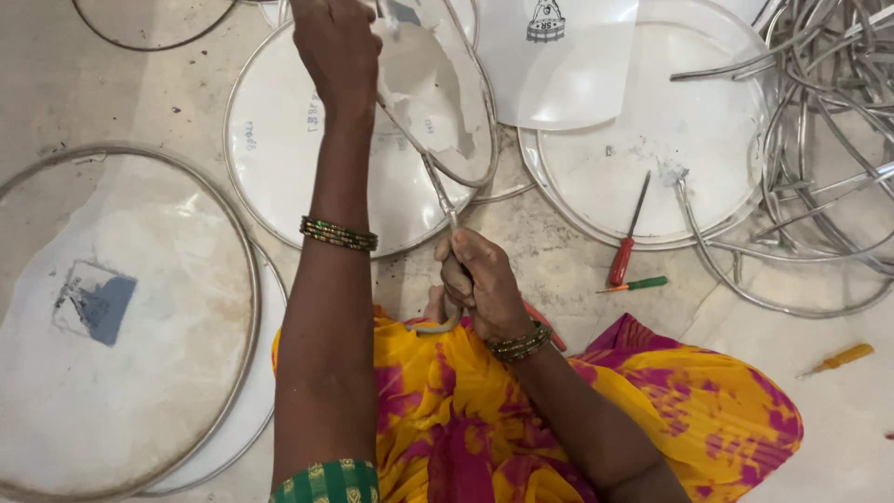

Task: The person removes plastic skin from metal drum hoops using pliers and a screwdriver, pulling the material away from the rims while sitting on the floor.

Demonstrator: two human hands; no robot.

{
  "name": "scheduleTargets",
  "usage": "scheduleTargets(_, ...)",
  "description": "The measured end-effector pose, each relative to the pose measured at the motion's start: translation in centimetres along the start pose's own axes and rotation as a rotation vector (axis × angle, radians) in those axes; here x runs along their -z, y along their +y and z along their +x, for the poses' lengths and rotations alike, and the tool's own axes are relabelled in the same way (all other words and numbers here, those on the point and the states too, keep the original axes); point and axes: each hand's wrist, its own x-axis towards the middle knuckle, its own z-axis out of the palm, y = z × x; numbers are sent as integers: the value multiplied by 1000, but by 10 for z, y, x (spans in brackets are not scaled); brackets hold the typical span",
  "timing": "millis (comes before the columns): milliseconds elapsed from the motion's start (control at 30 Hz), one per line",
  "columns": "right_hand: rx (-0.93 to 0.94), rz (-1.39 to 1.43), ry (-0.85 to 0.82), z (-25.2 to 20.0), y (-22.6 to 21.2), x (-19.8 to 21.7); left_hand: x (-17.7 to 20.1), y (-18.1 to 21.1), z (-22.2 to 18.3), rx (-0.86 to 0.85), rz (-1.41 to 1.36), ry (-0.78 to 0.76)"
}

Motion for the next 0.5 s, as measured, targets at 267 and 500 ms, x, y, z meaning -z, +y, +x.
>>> scheduleTargets(267,111,-181,-24,4,0,6,-4,30,-33,169,-377,-11)
scheduleTargets(500,-21,-75,-277,3,-28,5,-3,57,-55,-74,-359,-194)
